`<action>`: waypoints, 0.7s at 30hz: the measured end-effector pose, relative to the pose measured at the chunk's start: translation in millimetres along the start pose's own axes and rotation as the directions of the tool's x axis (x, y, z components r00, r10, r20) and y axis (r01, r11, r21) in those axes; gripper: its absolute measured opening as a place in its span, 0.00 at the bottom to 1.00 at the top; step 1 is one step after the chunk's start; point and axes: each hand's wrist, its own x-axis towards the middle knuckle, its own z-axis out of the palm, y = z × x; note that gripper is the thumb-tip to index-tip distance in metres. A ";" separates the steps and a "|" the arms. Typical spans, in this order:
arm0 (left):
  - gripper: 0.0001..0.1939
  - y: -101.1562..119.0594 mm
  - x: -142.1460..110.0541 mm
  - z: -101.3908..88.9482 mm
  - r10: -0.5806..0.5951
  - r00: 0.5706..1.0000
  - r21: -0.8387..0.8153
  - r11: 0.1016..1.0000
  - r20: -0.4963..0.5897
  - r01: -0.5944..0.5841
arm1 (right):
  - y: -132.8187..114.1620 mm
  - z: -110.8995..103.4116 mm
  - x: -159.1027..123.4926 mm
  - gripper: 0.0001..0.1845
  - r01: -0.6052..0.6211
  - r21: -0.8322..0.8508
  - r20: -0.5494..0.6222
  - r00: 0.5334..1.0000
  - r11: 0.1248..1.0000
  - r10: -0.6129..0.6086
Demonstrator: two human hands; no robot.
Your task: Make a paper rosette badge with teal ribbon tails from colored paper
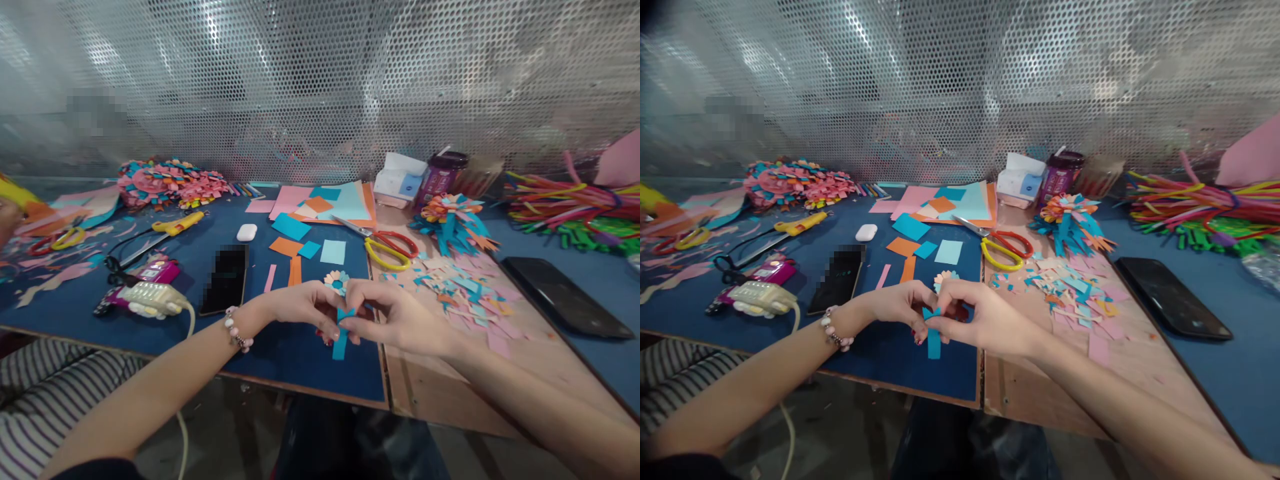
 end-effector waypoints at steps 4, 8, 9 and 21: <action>0.11 1.3 -0.9 1.4 0.013 0.999 0.052 0.999 -0.039 -0.011 | 3.2 -8.5 -2.5 0.12 -0.015 -0.024 -0.038 0.999 1.000 0.014; 0.12 5.8 -2.2 5.1 0.055 0.989 0.185 0.982 -0.137 -0.029 | 6.7 -20.9 -3.6 0.13 -0.007 -0.048 -0.149 0.989 0.999 0.000; 0.12 6.7 -2.2 5.9 0.055 0.983 0.222 0.975 -0.174 -0.015 | 7.5 -23.6 -3.3 0.13 -0.013 -0.063 -0.185 0.983 0.998 0.001; 0.13 5.6 5.1 9.2 0.057 0.939 0.384 0.920 -0.338 0.083 | 18.9 -28.2 0.6 0.13 -0.059 -0.070 -0.376 0.926 0.996 0.028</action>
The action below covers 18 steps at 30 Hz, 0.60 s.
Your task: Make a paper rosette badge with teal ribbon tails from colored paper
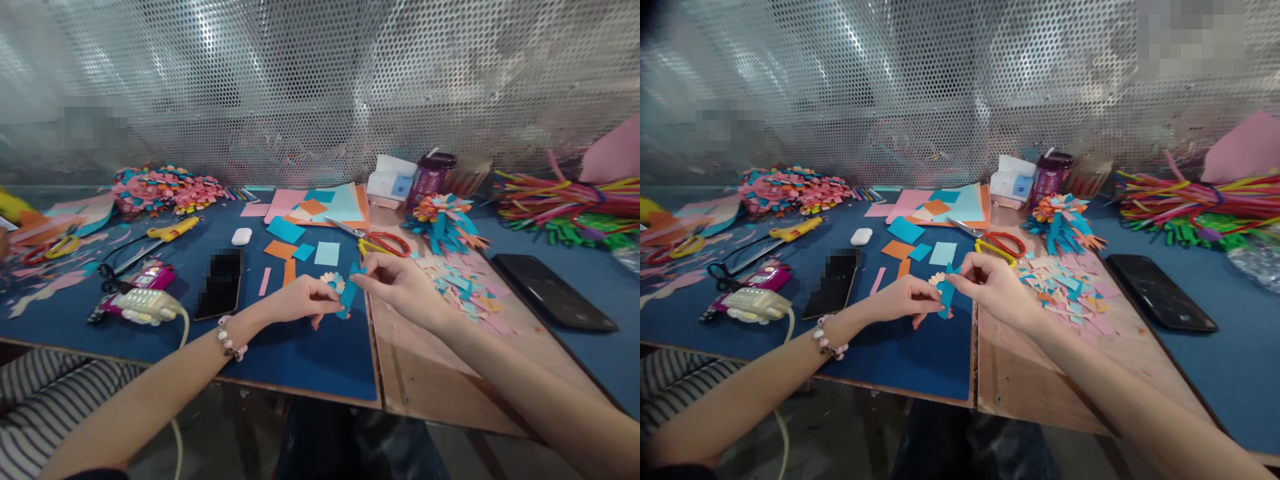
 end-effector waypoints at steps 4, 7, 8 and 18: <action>0.14 -2.2 1.9 -0.6 -0.038 0.996 0.007 0.999 -0.079 0.039 | 1.8 0.4 2.6 0.13 -0.001 -0.051 -0.005 1.000 0.999 0.001; 0.16 -3.4 2.6 -1.4 -0.054 0.989 0.035 0.998 -0.136 0.059 | 5.8 1.2 2.6 0.13 -0.014 -0.120 0.039 0.999 0.993 0.019; 0.16 -3.8 2.7 -1.6 -0.040 0.987 0.040 0.998 -0.155 0.047 | 7.1 2.1 2.1 0.12 -0.025 -0.168 0.056 0.998 0.986 0.035; 0.10 -13.2 5.3 -1.0 0.147 0.939 0.190 0.978 -0.310 -0.090 | 14.1 13.9 -3.1 0.06 0.039 -0.476 0.096 0.995 0.879 0.008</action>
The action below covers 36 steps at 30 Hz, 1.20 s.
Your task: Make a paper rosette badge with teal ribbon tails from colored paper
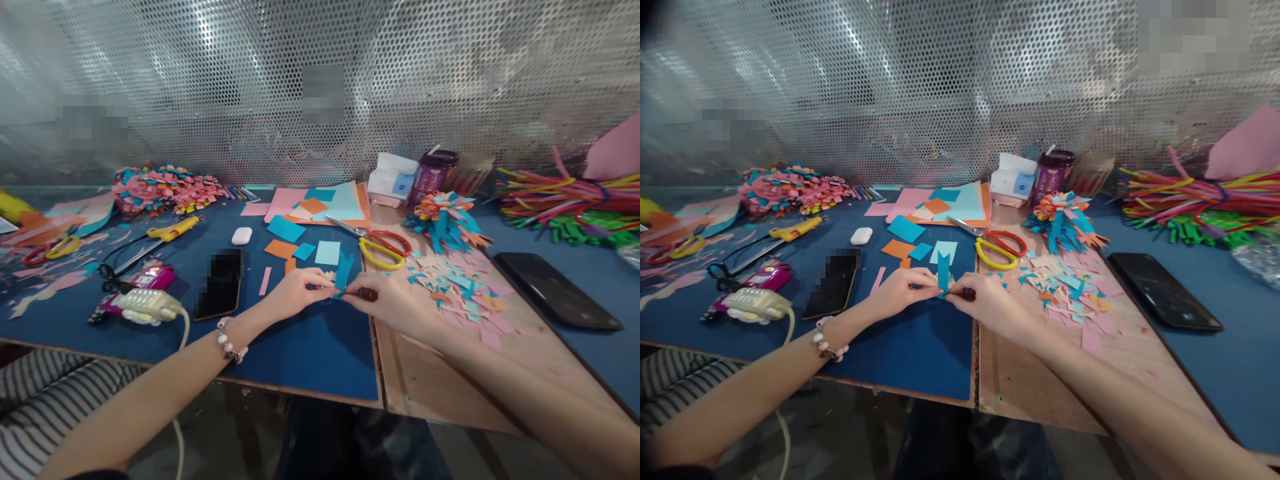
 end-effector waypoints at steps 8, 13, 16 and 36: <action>0.10 2.2 -0.8 -0.3 0.000 1.000 0.011 1.000 0.002 0.000 | 8.5 14.1 -1.2 0.08 0.056 0.093 -0.048 0.998 0.994 -0.051; 0.09 3.9 -0.6 0.0 -0.084 0.996 -0.009 0.996 0.014 0.084 | 14.7 16.9 -1.9 0.08 0.091 0.086 -0.001 0.996 0.992 -0.091; 0.10 0.6 -0.8 0.2 -0.085 0.996 -0.009 0.996 0.021 0.085 | 16.5 17.1 -1.7 0.07 0.090 0.057 0.012 0.996 0.994 -0.091; 0.08 -3.8 -4.9 2.8 0.016 0.998 0.117 0.993 0.058 -0.023 | 20.1 24.8 -6.2 0.08 0.150 -0.119 -0.015 0.988 0.981 -0.153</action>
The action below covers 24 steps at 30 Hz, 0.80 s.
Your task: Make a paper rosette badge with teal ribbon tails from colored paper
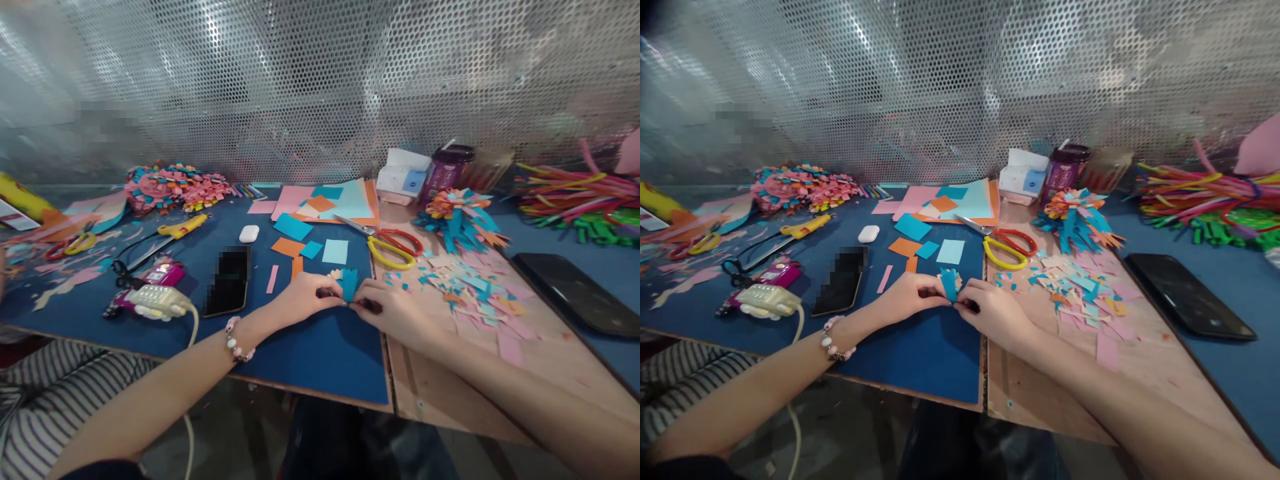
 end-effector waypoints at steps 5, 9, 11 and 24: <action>0.08 1.8 -0.5 0.0 0.015 1.000 0.026 1.000 0.006 -0.015 | -2.9 -1.8 1.0 0.08 0.002 -0.005 0.007 1.000 1.000 -0.002; 0.08 2.4 -0.1 -0.1 0.027 1.000 0.027 0.999 0.006 -0.027 | -2.3 -1.2 0.9 0.08 0.017 0.007 0.001 1.000 1.000 -0.017; 0.08 2.1 -0.1 -0.1 0.030 1.000 0.020 0.999 0.006 -0.030 | -1.2 -0.4 0.7 0.08 0.012 0.007 -0.003 1.000 1.000 -0.012; 0.09 3.5 -1.0 0.3 0.055 0.998 0.022 0.998 -0.018 -0.054 | -5.5 -5.0 0.6 0.07 0.021 -0.010 0.013 1.000 1.000 -0.021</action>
